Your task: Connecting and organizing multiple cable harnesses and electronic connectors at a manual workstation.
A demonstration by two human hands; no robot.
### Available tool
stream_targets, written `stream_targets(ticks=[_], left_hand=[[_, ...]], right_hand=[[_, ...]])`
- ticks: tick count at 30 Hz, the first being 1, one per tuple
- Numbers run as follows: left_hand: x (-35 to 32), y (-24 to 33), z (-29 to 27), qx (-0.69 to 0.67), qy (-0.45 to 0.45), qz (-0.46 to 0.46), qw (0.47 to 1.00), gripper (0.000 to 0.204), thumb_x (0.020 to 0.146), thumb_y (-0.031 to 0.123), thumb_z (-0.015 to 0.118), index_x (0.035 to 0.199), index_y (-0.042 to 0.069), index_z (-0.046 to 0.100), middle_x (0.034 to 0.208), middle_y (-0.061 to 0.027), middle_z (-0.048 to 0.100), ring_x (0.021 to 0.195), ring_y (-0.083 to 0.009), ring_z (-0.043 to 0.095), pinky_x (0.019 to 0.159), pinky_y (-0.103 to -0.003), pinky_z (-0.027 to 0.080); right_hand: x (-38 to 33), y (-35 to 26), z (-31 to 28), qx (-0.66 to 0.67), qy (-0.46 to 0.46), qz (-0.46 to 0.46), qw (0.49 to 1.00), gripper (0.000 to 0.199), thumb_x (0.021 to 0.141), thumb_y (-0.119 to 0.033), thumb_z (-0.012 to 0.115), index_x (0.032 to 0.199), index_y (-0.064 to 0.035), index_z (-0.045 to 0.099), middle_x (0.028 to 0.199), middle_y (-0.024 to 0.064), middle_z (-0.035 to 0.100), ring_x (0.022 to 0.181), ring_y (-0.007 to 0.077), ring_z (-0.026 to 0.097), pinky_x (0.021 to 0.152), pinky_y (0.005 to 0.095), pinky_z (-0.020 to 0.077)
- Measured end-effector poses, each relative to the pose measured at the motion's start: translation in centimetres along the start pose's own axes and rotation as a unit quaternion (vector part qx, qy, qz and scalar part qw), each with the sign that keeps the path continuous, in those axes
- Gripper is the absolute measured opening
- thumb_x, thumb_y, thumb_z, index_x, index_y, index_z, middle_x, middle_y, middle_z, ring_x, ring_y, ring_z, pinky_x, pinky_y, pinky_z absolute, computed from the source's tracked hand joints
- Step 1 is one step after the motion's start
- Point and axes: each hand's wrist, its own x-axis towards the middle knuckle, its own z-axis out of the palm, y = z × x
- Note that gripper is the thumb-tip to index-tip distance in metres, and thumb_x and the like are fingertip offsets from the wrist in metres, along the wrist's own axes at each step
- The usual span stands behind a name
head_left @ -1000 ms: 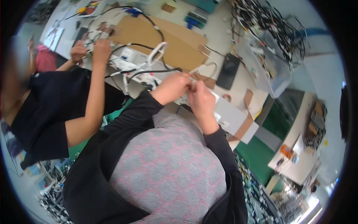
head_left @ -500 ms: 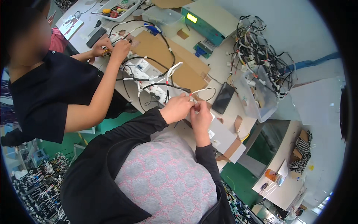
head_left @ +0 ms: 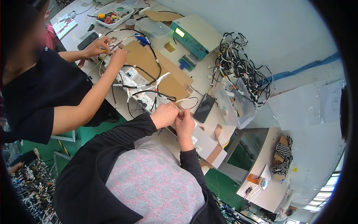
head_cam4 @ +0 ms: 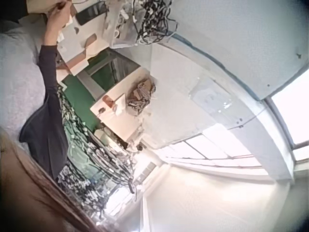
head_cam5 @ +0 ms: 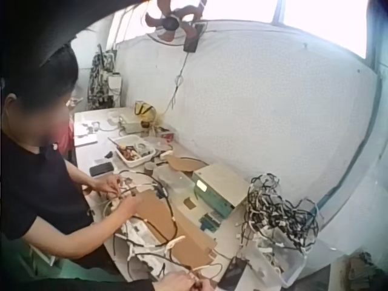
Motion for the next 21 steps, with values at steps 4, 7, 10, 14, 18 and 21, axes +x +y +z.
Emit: stream_targets(ticks=[4, 7, 10, 14, 18, 21], left_hand=[[-0.10, 0.17, -0.38, -0.005, 0.008, -0.001, 1.000, 0.010, 0.076, 0.010, 0.063, 0.083, 0.008, 0.069, 0.081, -0.0089, 0.069, 0.084, -0.0259, 0.067, 0.068, -0.039, 0.056], [-0.12, 0.07, -0.13, 0.011, -0.012, 0.003, 1.000, 0.012, 0.078, 0.011, 0.063, 0.089, 0.010, 0.069, 0.082, -0.0079, 0.069, 0.084, -0.0253, 0.066, 0.068, -0.039, 0.056], [-0.07, 0.07, -0.12, 0.016, -0.007, 0.010, 1.000, 0.013, 0.077, 0.010, 0.064, 0.089, 0.010, 0.069, 0.081, -0.0081, 0.068, 0.083, -0.0254, 0.066, 0.068, -0.039, 0.056], [-0.08, 0.26, -0.42, 0.002, 0.013, 0.008, 1.000, 0.009, 0.074, 0.011, 0.063, 0.076, 0.005, 0.070, 0.077, -0.0103, 0.070, 0.083, -0.0266, 0.068, 0.068, -0.038, 0.056], [0.03, -0.12, -0.11, 0.007, -0.015, 0.016, 1.000, 0.014, 0.076, 0.011, 0.065, 0.090, 0.010, 0.068, 0.081, -0.0078, 0.068, 0.083, -0.0259, 0.067, 0.067, -0.039, 0.056], [0.00, -0.23, 0.04, 0.019, -0.018, 0.017, 1.000, 0.014, 0.077, 0.011, 0.064, 0.091, 0.011, 0.067, 0.080, -0.0079, 0.068, 0.083, -0.0258, 0.067, 0.067, -0.040, 0.056]], right_hand=[[-0.08, -0.08, -0.09, -0.011, -0.014, 0.024, 1.000, 0.023, 0.075, -0.005, 0.073, 0.086, -0.0073, 0.053, 0.072, 0.0066, 0.065, 0.060, 0.0226, 0.065, 0.055, 0.0335, 0.0498], [-0.19, -0.04, -0.06, -0.007, -0.011, 0.024, 1.000, 0.023, 0.075, -0.005, 0.072, 0.086, -0.0069, 0.052, 0.072, 0.0066, 0.065, 0.057, 0.0231, 0.063, 0.055, 0.0343, 0.0488], [-0.22, 0.04, -0.06, -0.008, -0.009, 0.023, 1.000, 0.023, 0.075, -0.005, 0.072, 0.086, -0.0066, 0.052, 0.072, 0.0075, 0.065, 0.057, 0.0239, 0.062, 0.055, 0.0346, 0.0486], [-0.22, 0.05, -0.06, -0.006, -0.001, 0.019, 1.000, 0.023, 0.075, -0.005, 0.072, 0.086, -0.0066, 0.052, 0.073, 0.0084, 0.065, 0.057, 0.0247, 0.062, 0.054, 0.0347, 0.0484], [-0.18, -0.01, -0.08, -0.008, 0.000, 0.017, 1.000, 0.022, 0.079, -0.013, 0.074, 0.087, -0.0103, 0.054, 0.073, 0.0067, 0.067, 0.059, 0.0290, 0.065, 0.054, 0.0376, 0.0495], [-0.18, -0.04, -0.13, -0.011, 0.001, 0.012, 1.000, 0.022, 0.078, -0.013, 0.074, 0.087, -0.0101, 0.054, 0.073, 0.0068, 0.067, 0.060, 0.0300, 0.065, 0.054, 0.0376, 0.0495]])
